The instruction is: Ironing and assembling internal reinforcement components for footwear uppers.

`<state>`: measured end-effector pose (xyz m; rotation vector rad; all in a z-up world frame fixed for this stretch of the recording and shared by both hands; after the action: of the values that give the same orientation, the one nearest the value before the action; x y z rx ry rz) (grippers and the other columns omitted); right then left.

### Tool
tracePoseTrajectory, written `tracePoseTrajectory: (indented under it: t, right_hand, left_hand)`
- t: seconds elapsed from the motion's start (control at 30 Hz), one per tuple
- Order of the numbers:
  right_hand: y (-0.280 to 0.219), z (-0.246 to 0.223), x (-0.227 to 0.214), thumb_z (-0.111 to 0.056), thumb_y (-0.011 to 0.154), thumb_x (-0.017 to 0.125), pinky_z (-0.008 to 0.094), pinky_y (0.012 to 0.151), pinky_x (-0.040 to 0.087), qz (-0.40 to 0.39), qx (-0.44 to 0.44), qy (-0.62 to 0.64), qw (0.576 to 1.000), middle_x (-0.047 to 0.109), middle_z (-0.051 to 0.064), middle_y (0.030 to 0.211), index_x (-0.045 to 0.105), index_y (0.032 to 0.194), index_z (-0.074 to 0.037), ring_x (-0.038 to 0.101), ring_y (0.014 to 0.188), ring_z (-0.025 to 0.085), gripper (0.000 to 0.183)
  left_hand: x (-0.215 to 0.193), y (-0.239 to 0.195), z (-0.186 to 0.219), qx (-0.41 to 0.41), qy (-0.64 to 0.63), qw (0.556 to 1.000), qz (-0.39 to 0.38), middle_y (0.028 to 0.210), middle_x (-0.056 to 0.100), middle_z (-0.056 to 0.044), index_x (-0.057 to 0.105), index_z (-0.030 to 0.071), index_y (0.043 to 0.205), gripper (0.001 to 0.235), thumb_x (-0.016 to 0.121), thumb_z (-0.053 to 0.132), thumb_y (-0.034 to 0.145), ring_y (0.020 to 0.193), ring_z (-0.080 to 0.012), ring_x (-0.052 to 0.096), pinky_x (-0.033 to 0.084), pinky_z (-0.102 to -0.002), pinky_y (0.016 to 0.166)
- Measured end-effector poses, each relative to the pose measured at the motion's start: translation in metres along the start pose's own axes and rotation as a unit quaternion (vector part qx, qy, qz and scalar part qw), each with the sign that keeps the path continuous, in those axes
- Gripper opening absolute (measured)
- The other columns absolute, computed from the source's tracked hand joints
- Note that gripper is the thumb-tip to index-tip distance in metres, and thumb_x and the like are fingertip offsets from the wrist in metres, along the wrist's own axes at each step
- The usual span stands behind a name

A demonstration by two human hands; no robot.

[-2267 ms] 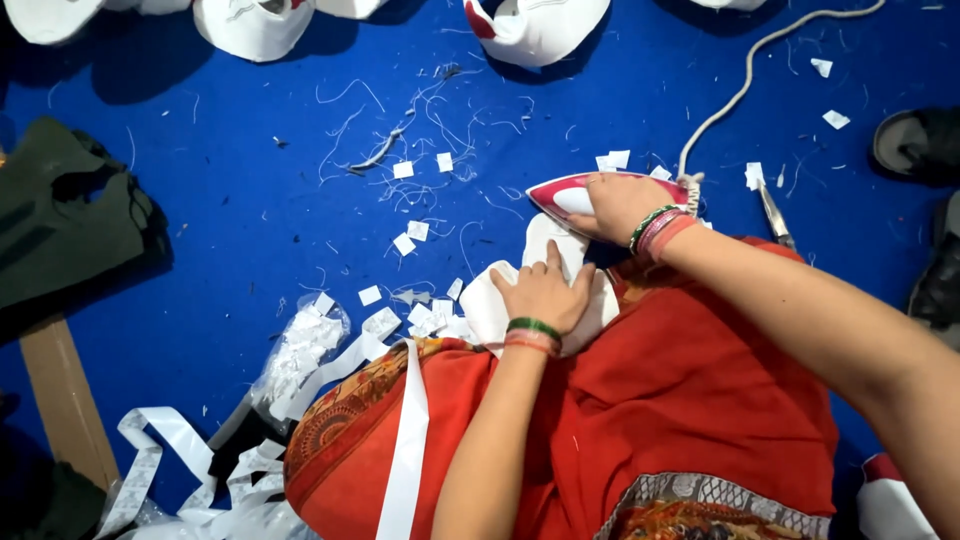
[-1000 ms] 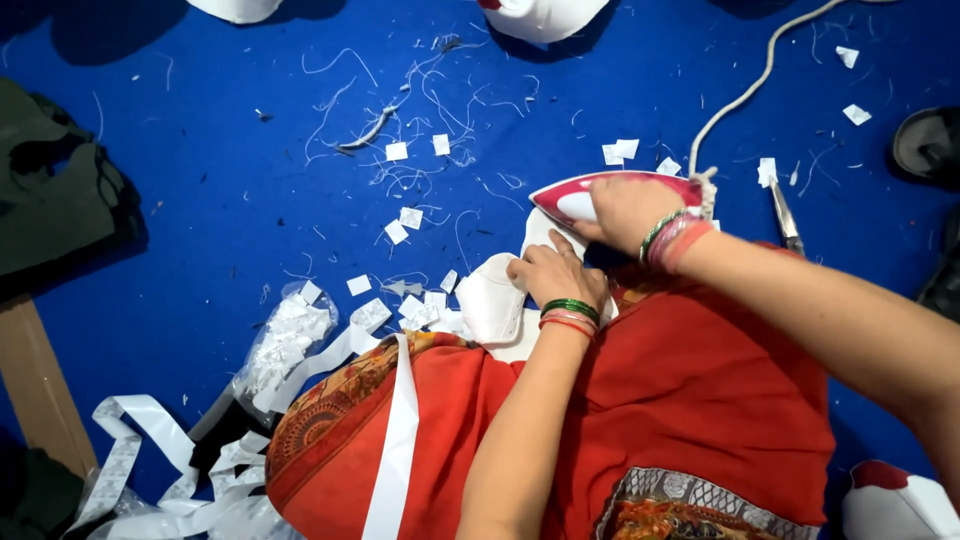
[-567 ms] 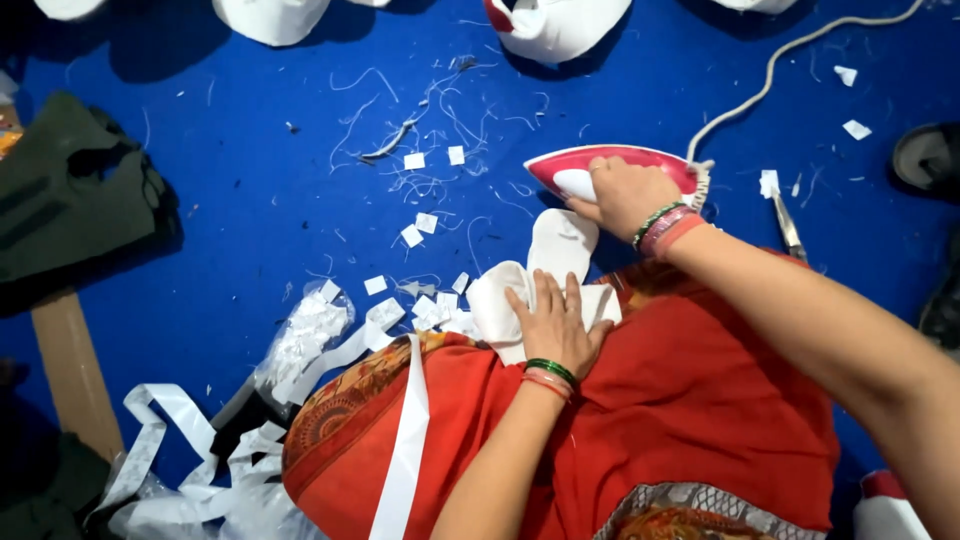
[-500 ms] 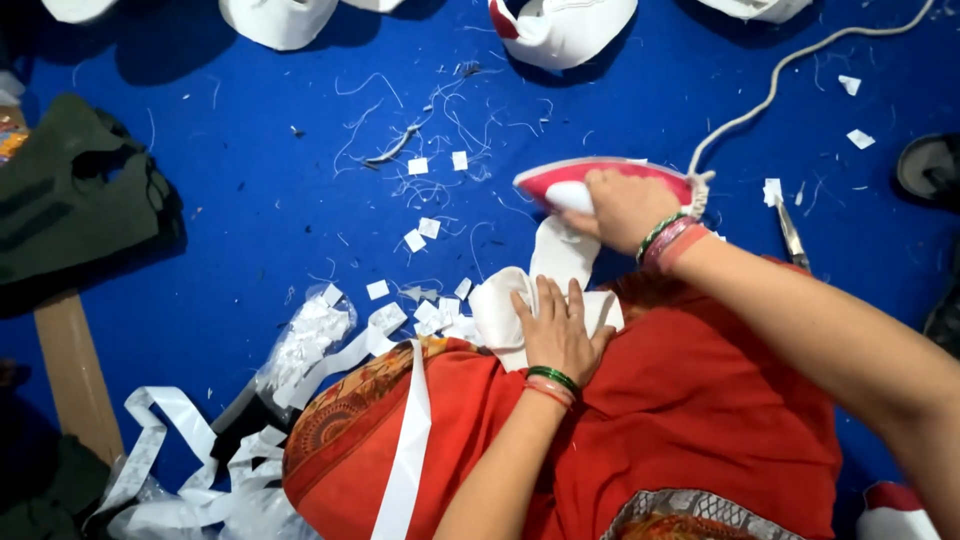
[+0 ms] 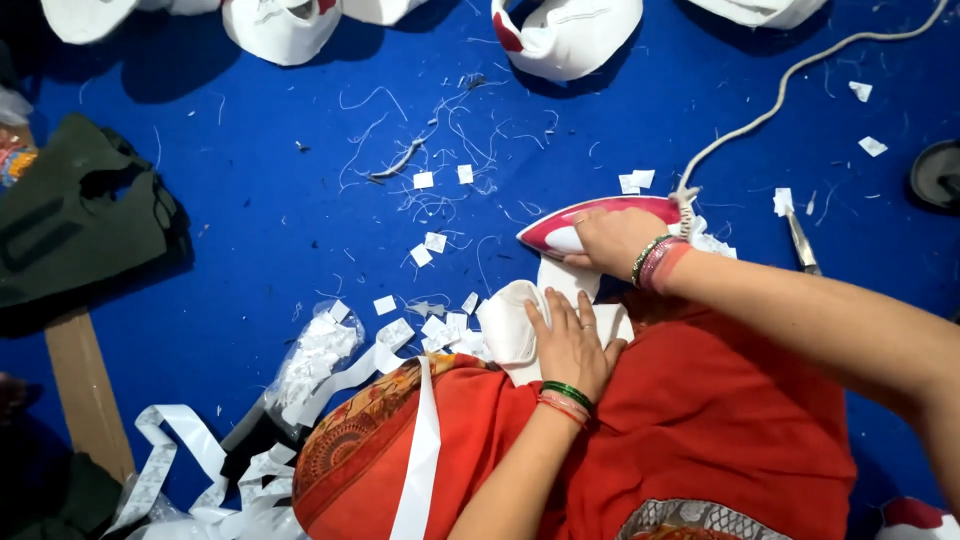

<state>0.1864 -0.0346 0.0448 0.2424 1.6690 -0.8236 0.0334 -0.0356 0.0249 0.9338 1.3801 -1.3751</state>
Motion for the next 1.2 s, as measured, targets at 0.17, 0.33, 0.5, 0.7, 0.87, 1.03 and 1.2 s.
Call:
tracePoseTrajectory:
  t: [0.17,0.33,0.5,0.7,0.87,1.03,1.2]
  right_hand:
    - [0.010,0.007,-0.018,-0.063,0.092,0.060,0.044,0.060,0.061,0.096,0.041,-0.008,0.994,0.071,0.024,0.101,0.064,0.114,0.001,0.075,0.078,0.035,0.068]
    - [0.013,0.007,-0.030,-0.061,0.092,0.062,0.044,0.063,0.060,0.098,0.060,-0.007,0.993,0.071,0.022,0.102,0.065,0.113,-0.001,0.075,0.079,0.035,0.064]
    - [0.000,-0.011,-0.020,-0.063,0.091,0.061,0.046,0.062,0.060,0.063,0.039,0.009,0.997,0.071,0.019,0.102,0.063,0.115,-0.003,0.075,0.079,0.034,0.065]
    - [0.017,-0.002,-0.039,-0.063,0.090,0.062,0.045,0.068,0.060,0.082,0.058,0.051,0.994,0.072,0.020,0.101,0.062,0.115,-0.001,0.074,0.082,0.036,0.067]
    - [0.011,-0.002,-0.021,-0.064,0.090,0.061,0.045,0.075,0.059,0.004,0.059,0.063,0.996,0.074,0.018,0.103,0.065,0.111,-0.003,0.074,0.090,0.035,0.064]
    - [0.013,-0.003,-0.018,-0.062,0.089,0.062,0.044,0.068,0.061,0.055,0.028,0.034,0.998,0.072,0.020,0.103,0.064,0.117,0.000,0.074,0.088,0.034,0.068]
    - [0.037,0.004,-0.035,-0.060,0.092,0.060,0.043,0.069,0.061,0.090,0.048,0.035,0.994,0.071,0.019,0.103,0.064,0.120,-0.001,0.075,0.085,0.033,0.066]
  left_hand:
    - [-0.002,0.004,0.000,-0.001,-0.001,1.000,-0.005,0.150,0.045,-0.029,0.037,0.002,0.154,0.093,0.044,0.070,0.093,0.149,-0.0421,0.025,0.007,-0.068,0.117]
    - [0.001,0.001,-0.002,0.009,-0.018,1.000,-0.005,0.147,0.049,-0.027,0.035,-0.003,0.155,0.096,0.045,0.070,0.092,0.148,-0.0420,0.027,0.006,-0.068,0.118]
    - [0.004,0.005,-0.001,0.010,-0.021,1.000,0.016,0.146,0.052,-0.027,0.039,-0.004,0.149,0.093,0.046,0.069,0.092,0.150,-0.0420,0.027,0.005,-0.064,0.121]
    - [-0.006,0.005,0.001,0.016,-0.020,1.000,-0.010,0.142,0.054,-0.028,0.038,-0.007,0.152,0.097,0.048,0.068,0.092,0.147,-0.0432,0.030,0.006,-0.064,0.120]
    - [-0.006,0.005,-0.001,0.012,-0.016,1.000,0.024,0.143,0.054,-0.028,0.040,-0.006,0.150,0.095,0.048,0.068,0.091,0.146,-0.0421,0.031,0.007,-0.063,0.119]
    - [-0.009,0.009,0.004,0.017,-0.017,1.000,-0.011,0.142,0.054,-0.029,0.039,-0.008,0.150,0.094,0.048,0.066,0.093,0.146,-0.0439,0.031,0.006,-0.064,0.119]
    - [-0.014,0.006,0.000,0.023,-0.037,0.999,0.020,0.139,0.056,-0.032,0.040,-0.011,0.147,0.094,0.052,0.064,0.092,0.144,-0.0451,0.034,0.006,-0.064,0.120]
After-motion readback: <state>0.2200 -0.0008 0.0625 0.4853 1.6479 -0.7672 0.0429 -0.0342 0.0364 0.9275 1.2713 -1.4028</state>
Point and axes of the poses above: each hand's wrist, its own y-axis towards the middle knuckle, its own x-axis out of the palm, z = x × y, the point moved 8 cm from there along y, towards the middle knuckle
